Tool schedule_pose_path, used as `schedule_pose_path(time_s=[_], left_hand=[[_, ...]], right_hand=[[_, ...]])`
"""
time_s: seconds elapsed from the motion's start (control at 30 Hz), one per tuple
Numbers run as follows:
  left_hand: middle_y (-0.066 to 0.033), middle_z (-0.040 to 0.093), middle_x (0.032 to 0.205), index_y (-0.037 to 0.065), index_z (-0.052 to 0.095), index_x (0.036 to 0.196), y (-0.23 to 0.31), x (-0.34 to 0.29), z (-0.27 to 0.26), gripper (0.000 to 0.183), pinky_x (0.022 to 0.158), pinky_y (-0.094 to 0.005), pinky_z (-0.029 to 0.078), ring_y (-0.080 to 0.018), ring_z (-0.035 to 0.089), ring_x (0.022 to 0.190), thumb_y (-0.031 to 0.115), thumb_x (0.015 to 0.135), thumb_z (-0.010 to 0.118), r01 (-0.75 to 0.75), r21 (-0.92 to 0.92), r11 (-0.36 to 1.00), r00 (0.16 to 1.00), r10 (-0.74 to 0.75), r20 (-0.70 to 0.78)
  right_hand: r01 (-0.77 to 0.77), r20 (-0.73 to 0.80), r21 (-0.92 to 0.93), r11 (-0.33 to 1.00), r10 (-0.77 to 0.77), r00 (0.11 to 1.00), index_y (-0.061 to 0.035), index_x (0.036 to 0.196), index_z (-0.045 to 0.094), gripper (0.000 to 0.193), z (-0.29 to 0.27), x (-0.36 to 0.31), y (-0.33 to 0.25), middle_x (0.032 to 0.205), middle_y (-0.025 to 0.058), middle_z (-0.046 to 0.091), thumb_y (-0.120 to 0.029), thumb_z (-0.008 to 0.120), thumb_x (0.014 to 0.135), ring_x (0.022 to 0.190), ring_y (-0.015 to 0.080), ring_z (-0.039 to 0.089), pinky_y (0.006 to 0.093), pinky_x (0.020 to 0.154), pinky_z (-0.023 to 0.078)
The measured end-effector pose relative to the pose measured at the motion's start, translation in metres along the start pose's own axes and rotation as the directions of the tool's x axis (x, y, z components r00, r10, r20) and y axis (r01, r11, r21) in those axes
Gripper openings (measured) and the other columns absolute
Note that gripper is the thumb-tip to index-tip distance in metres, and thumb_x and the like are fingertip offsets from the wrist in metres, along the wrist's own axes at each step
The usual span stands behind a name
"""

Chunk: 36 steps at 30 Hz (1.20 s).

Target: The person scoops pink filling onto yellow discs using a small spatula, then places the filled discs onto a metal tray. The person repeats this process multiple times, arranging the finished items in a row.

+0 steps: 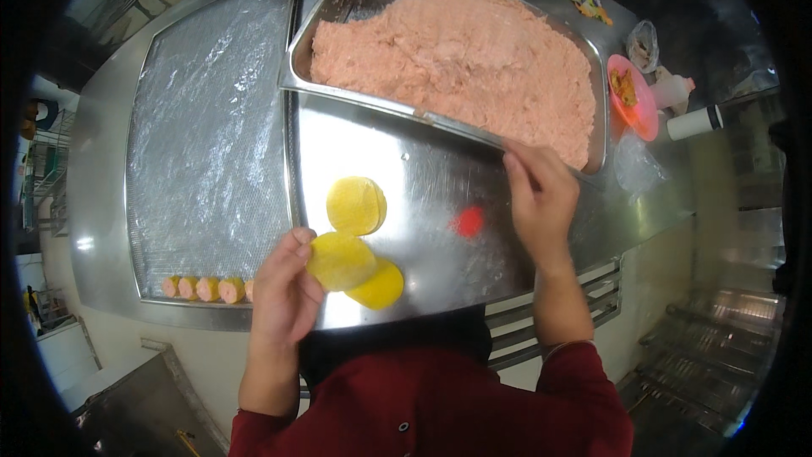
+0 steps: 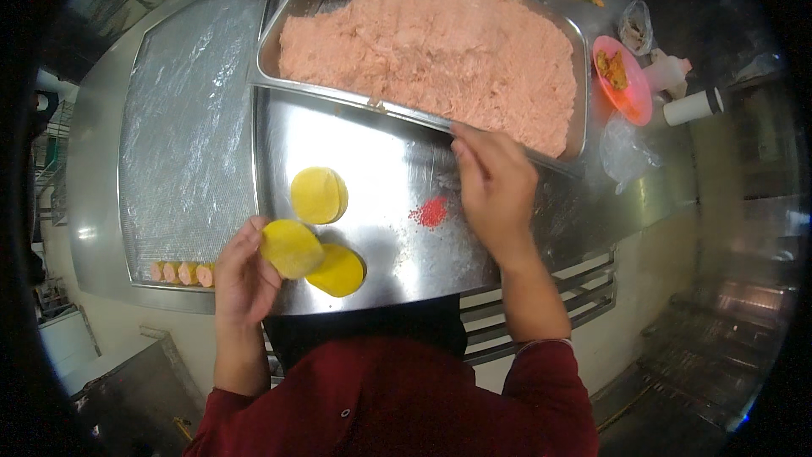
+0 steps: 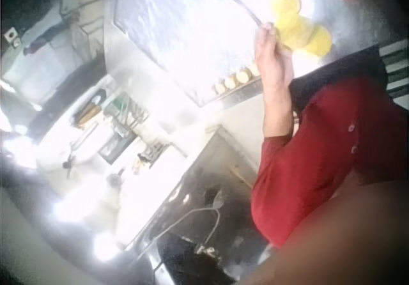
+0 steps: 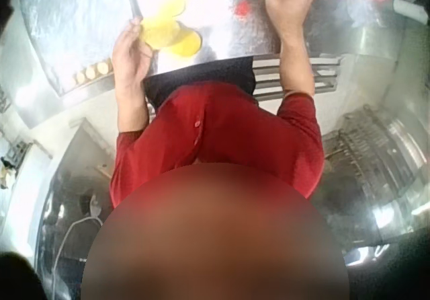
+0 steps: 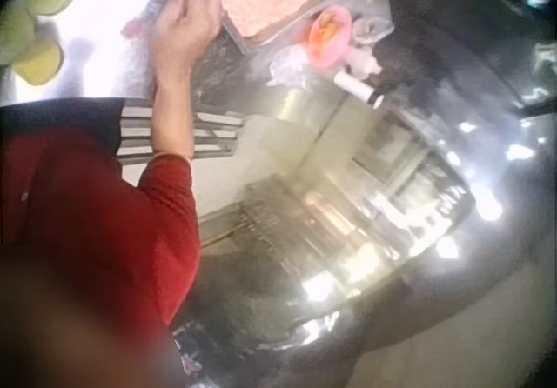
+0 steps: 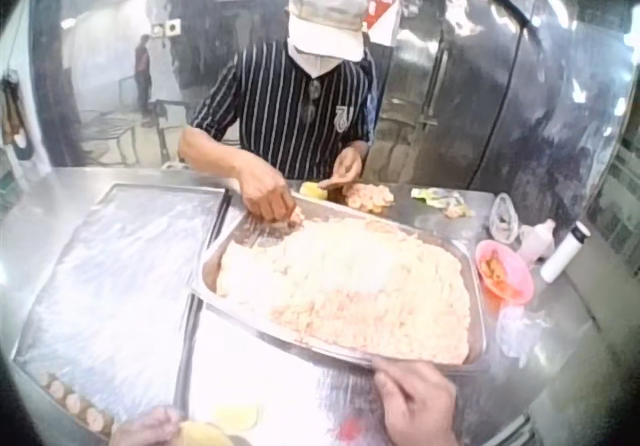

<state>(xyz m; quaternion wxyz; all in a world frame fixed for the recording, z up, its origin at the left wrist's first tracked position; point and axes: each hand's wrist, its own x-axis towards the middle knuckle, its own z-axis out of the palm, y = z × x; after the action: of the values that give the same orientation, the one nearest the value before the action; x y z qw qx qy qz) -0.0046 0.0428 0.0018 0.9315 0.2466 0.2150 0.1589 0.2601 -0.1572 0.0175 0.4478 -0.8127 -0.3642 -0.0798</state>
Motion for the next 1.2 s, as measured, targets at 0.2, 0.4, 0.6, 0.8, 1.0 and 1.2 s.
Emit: schedule_pose_path(time_s=[0.2, 0.4, 0.6, 0.8, 1.0, 1.2], left_hand=[[-0.0174, 0.067, 0.125, -0.004, 0.055, 0.131, -0.018, -0.007, 0.000, 0.030, 0.105, -0.0385, 0.053, -0.0261, 0.068, 0.116, 0.001, 0.101, 0.058, 0.161, -0.053, 0.985, 0.987, -0.162, -0.002], [-0.0161, 0.070, 0.118, -0.004, 0.062, 0.123, -0.022, -0.019, -0.011, 0.023, 0.103, -0.0394, 0.054, -0.0262, 0.070, 0.112, 0.003, 0.101, 0.061, 0.172, -0.114, 0.979, 0.985, -0.172, 0.008], [-0.0159, 0.072, 0.113, -0.004, 0.065, 0.119, -0.024, -0.020, -0.018, 0.021, 0.101, -0.0431, 0.055, -0.0275, 0.071, 0.108, 0.007, 0.101, 0.064, 0.176, -0.070, 0.982, 0.984, -0.178, -0.026], [-0.0137, 0.069, 0.119, -0.003, 0.061, 0.127, -0.023, -0.010, -0.012, 0.028, 0.101, -0.0407, 0.055, -0.0250, 0.069, 0.111, 0.008, 0.101, 0.065, 0.235, -0.068, 0.970, 0.972, -0.237, -0.013], [-0.0112, 0.067, 0.121, 0.000, 0.055, 0.132, -0.025, -0.005, 0.002, 0.035, 0.102, -0.0379, 0.054, -0.0218, 0.068, 0.113, 0.007, 0.100, 0.067, 0.290, -0.073, 0.954, 0.957, -0.289, 0.030], [-0.0127, 0.068, 0.120, -0.001, 0.057, 0.129, -0.026, -0.005, -0.002, 0.032, 0.101, -0.0385, 0.054, -0.0227, 0.068, 0.112, 0.006, 0.100, 0.066, 0.296, -0.061, 0.953, 0.955, -0.295, 0.021]], right_hand=[[0.205, 0.198, -0.186, 0.961, -0.168, 0.966, -0.0058, 0.111, 0.077, 0.024, 0.026, 0.086, 0.023, 0.089, 0.0121, 0.067, -0.002, 0.068, 0.090, 0.081, 0.0311, 0.068, 0.0390, 0.072, 0.054], [0.320, 0.371, -0.372, 0.871, -0.177, 0.912, -0.0050, 0.108, 0.078, 0.024, 0.053, 0.124, 0.025, 0.094, 0.0152, 0.069, -0.006, 0.065, 0.087, 0.088, 0.0357, 0.068, 0.0434, 0.078, 0.054], [0.296, 0.509, -0.351, 0.889, -0.085, 0.857, -0.0050, 0.104, 0.078, 0.022, 0.043, 0.118, 0.033, 0.094, 0.0156, 0.069, -0.009, 0.066, 0.087, 0.090, 0.0372, 0.068, 0.0463, 0.080, 0.053], [0.229, 0.342, -0.289, 0.930, -0.123, 0.932, -0.0099, 0.107, 0.080, 0.024, 0.026, 0.111, 0.035, 0.094, 0.0114, 0.070, -0.008, 0.065, 0.088, 0.087, 0.0332, 0.069, 0.0429, 0.075, 0.056], [0.232, 0.334, -0.361, 0.903, -0.107, 0.936, -0.0036, 0.107, 0.078, 0.022, 0.040, 0.113, 0.040, 0.093, 0.0174, 0.069, -0.005, 0.069, 0.086, 0.085, 0.0364, 0.068, 0.0412, 0.080, 0.054], [0.158, 0.490, -0.233, 0.960, -0.024, 0.871, -0.0032, 0.105, 0.078, 0.024, 0.038, 0.109, 0.045, 0.090, 0.0200, 0.071, -0.003, 0.068, 0.084, 0.086, 0.0363, 0.069, 0.0426, 0.081, 0.054]])
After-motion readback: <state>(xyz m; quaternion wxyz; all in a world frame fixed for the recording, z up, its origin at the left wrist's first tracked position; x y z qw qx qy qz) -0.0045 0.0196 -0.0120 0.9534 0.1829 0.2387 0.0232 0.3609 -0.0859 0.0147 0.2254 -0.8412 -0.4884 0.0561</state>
